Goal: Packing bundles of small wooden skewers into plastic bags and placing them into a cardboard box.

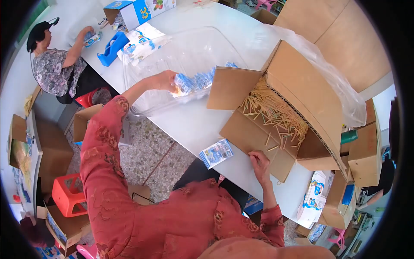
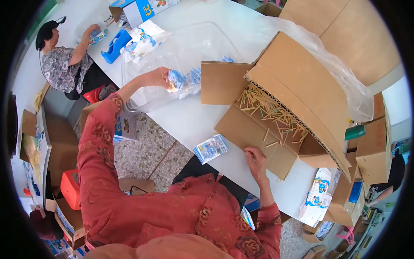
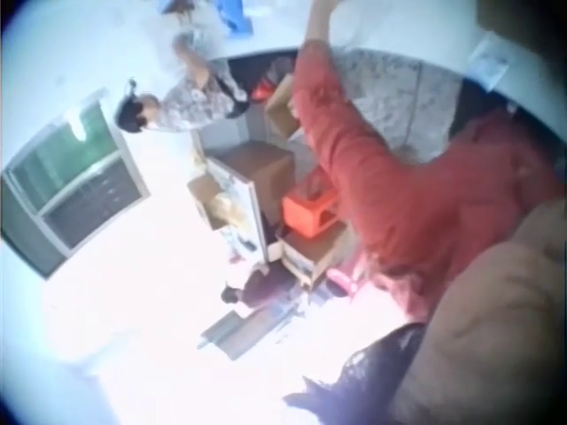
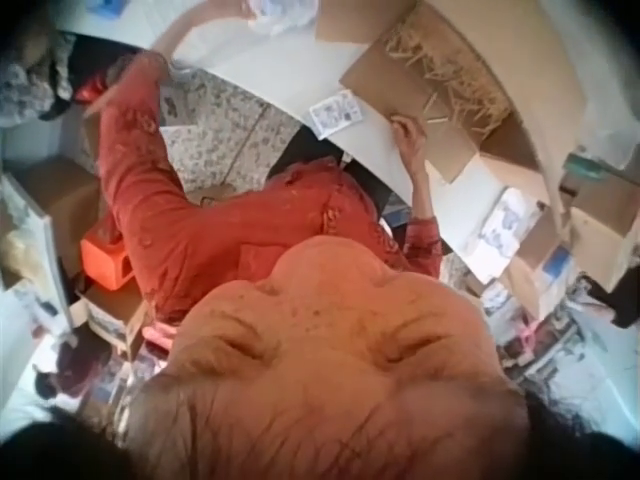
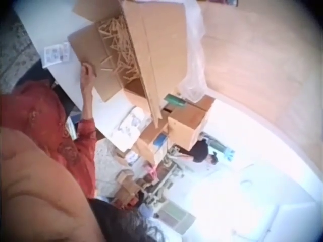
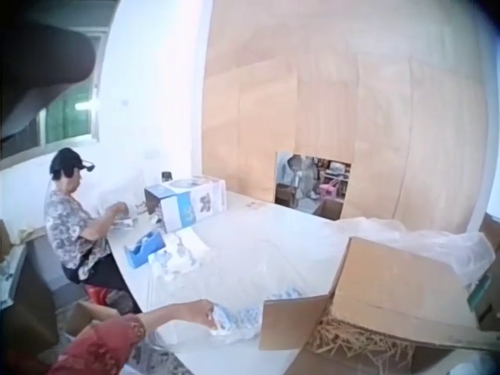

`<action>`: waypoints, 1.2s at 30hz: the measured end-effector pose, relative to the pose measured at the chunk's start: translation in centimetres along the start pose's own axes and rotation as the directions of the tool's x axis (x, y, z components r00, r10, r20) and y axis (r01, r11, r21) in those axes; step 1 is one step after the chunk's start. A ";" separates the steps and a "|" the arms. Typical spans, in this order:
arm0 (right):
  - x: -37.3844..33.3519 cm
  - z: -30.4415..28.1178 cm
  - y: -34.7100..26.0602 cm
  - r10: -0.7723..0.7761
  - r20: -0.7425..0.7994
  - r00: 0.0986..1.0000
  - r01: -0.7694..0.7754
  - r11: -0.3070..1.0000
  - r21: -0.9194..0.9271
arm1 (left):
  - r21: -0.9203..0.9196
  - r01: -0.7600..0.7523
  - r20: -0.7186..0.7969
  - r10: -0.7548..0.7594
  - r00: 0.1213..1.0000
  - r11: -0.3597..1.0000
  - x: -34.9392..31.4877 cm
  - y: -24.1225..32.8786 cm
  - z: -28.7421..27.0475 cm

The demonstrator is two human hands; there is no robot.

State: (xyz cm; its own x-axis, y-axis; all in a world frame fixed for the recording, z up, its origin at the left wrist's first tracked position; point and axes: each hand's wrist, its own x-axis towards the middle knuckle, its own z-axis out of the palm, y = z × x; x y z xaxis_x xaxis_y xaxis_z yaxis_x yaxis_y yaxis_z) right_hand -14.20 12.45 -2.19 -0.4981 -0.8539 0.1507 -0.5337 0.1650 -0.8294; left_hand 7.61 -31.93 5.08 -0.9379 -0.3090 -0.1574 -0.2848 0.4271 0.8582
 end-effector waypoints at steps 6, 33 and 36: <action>0.3 0.7 -0.9 -0.021 -0.013 1.000 0.021 0.999 -0.050 | 0.135 0.081 0.091 -0.094 0.991 0.988 2.5 -1.2 2.0; 0.6 2.1 0.8 -0.122 -0.144 0.982 0.099 0.983 -0.157 | -0.467 0.037 -0.044 -0.065 0.997 0.884 6.9 -2.0 4.7; 0.5 1.8 0.9 -0.133 -0.143 0.981 0.107 0.978 -0.179 | -0.425 0.031 -0.053 -0.059 0.997 0.905 6.7 -2.4 4.1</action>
State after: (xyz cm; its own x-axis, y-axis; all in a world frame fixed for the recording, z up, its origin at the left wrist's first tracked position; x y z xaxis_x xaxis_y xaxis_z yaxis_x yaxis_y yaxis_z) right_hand -13.70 11.26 -3.89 -0.5150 -0.7889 0.3354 -0.6977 0.1584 -0.6987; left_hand 1.22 -31.59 -0.03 -0.9077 -0.3782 -0.1819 -0.2029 0.0161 0.9791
